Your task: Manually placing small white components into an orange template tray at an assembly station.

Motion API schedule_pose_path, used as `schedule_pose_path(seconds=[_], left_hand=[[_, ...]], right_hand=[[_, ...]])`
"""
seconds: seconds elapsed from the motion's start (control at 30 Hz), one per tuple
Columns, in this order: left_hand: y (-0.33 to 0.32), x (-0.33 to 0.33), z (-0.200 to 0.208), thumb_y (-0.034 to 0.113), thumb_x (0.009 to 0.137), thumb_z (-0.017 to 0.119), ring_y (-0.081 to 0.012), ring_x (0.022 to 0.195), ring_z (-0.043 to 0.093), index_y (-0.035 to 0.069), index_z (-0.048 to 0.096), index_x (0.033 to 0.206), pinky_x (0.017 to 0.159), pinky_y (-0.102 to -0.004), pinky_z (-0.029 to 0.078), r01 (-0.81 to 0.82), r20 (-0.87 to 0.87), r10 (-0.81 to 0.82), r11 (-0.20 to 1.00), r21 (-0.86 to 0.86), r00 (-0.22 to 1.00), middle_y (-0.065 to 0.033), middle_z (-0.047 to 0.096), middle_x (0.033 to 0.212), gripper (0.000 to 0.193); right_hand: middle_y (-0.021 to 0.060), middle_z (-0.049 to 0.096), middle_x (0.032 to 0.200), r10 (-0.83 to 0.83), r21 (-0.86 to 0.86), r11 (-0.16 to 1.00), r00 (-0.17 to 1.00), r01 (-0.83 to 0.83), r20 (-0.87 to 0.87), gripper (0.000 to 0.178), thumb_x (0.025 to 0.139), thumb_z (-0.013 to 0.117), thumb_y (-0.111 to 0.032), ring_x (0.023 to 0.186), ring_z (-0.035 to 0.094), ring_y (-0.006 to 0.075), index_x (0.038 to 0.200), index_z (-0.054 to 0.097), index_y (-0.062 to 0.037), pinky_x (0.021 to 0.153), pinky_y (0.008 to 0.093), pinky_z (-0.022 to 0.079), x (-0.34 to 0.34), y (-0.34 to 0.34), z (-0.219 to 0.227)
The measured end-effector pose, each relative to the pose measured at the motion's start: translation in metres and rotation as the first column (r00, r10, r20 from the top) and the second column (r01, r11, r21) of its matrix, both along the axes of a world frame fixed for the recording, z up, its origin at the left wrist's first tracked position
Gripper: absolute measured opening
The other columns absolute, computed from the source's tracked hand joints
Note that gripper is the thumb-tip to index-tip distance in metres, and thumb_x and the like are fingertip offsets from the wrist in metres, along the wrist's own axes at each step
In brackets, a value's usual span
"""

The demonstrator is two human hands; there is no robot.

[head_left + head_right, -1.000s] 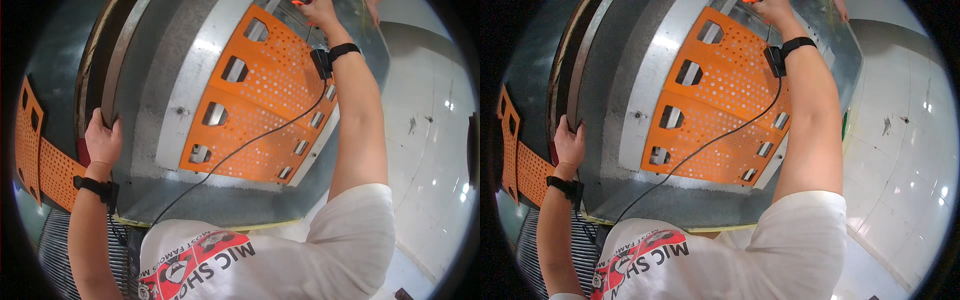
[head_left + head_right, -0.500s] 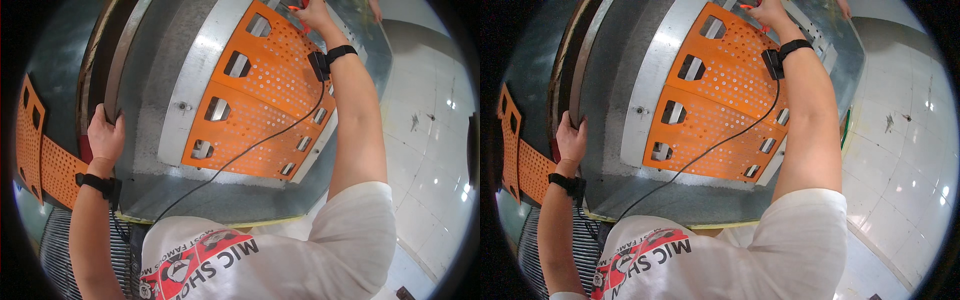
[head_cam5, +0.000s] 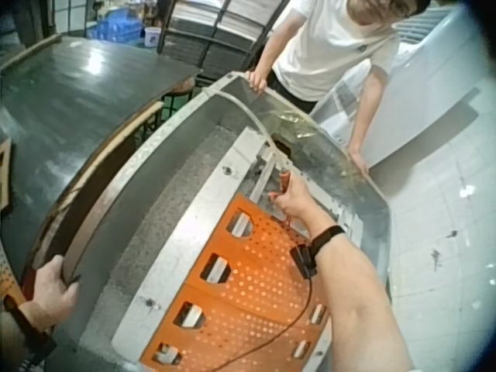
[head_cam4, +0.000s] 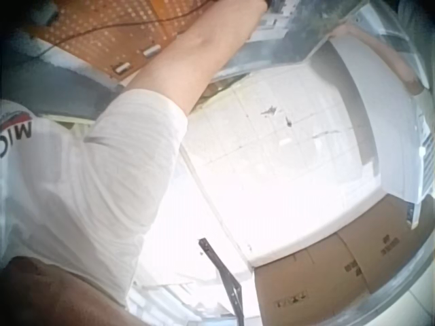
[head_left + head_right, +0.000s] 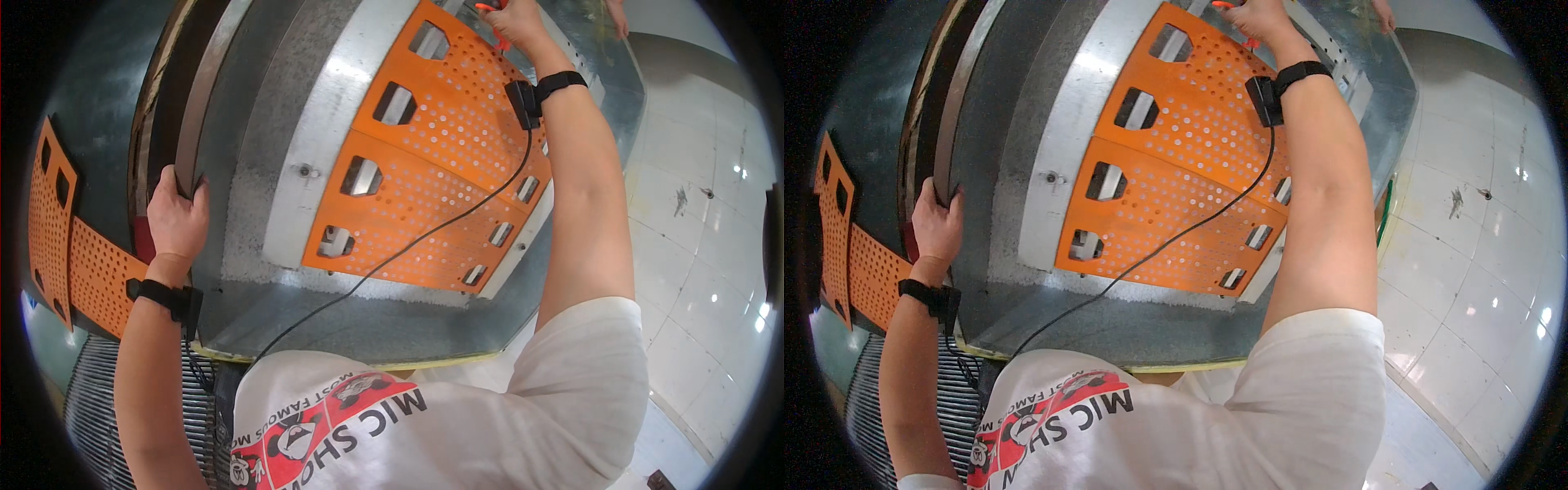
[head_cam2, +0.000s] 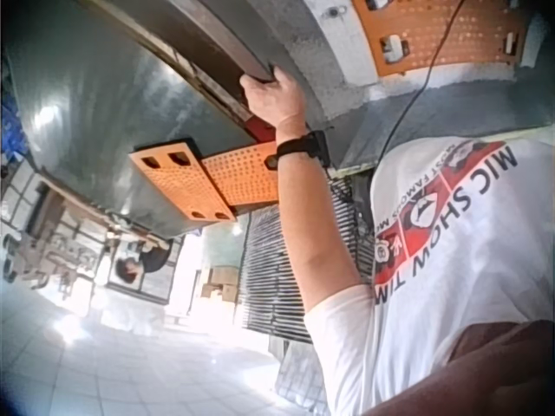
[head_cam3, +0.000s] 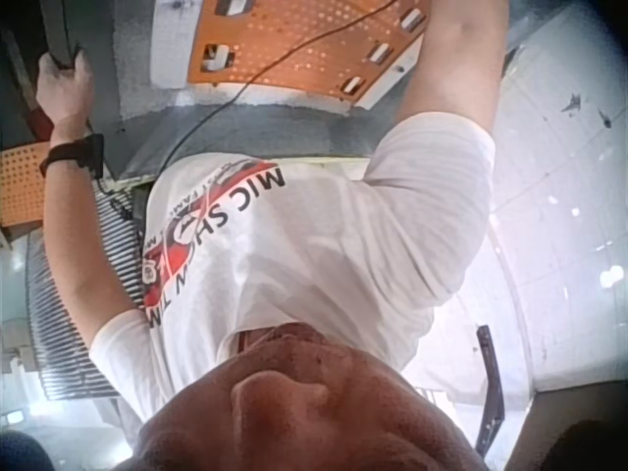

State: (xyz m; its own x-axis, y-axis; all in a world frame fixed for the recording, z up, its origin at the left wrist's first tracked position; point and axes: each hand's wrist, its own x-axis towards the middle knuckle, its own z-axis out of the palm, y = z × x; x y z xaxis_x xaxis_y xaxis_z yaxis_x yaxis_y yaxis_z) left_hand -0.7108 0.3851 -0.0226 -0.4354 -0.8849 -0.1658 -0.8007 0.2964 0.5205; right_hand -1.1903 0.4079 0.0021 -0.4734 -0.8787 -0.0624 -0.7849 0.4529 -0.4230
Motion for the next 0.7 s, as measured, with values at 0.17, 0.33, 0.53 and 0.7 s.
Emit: schedule_pose_path(seconds=[0.17,0.33,0.53,0.7], left_hand=[[-0.001,-0.001,0.002,0.021,0.077,0.056,-0.0386,0.074,0.052,0.002,0.044,0.084,0.064,-0.0409,0.042,-0.035,0.035,0.034,0.999,0.038,0.999,-0.0196,0.054,0.076,0.024],[-0.002,0.003,-0.007,0.021,0.079,0.056,-0.0341,0.069,0.053,0.002,0.045,0.088,0.064,-0.0350,0.043,-0.008,0.059,0.009,1.000,-0.010,0.998,-0.0182,0.053,0.074,0.024],[-0.003,0.002,0.001,0.018,0.072,0.060,-0.0420,0.077,0.051,0.003,0.045,0.084,0.066,-0.0430,0.043,-0.011,-0.005,0.011,0.999,-0.040,1.000,-0.0221,0.055,0.078,0.024],[0.002,-0.005,-0.003,0.018,0.070,0.062,-0.0419,0.076,0.051,0.002,0.044,0.078,0.064,-0.0450,0.043,-0.028,-0.030,0.028,1.000,-0.009,0.999,-0.0215,0.054,0.075,0.025]], right_hand=[[0.0033,0.033,0.072,-0.024,0.025,0.999,1.000,0.024,-0.008,0.036,0.070,0.068,-0.012,0.067,0.031,0.0166,0.088,0.037,-0.0058,0.060,0.0307,0.034,0.003,-0.005,0.003],[0.0025,0.031,0.070,-0.122,-0.128,0.968,0.847,0.218,0.518,0.039,0.069,0.070,-0.013,0.065,0.031,0.0154,0.084,0.034,-0.0065,0.058,0.0284,0.034,-0.031,-0.017,-0.021],[0.0040,0.031,0.071,-0.159,-0.224,0.947,0.942,0.230,0.295,0.044,0.069,0.071,-0.012,0.068,0.044,0.0144,0.089,0.031,-0.0091,0.055,0.0308,0.038,0.052,-0.021,0.033],[0.0099,0.053,0.076,-0.031,-0.540,0.840,0.991,-0.047,-0.133,0.043,0.068,0.071,-0.026,0.071,0.055,0.0216,0.091,0.047,0.0001,0.066,0.0340,0.045,0.030,-0.041,0.015]])
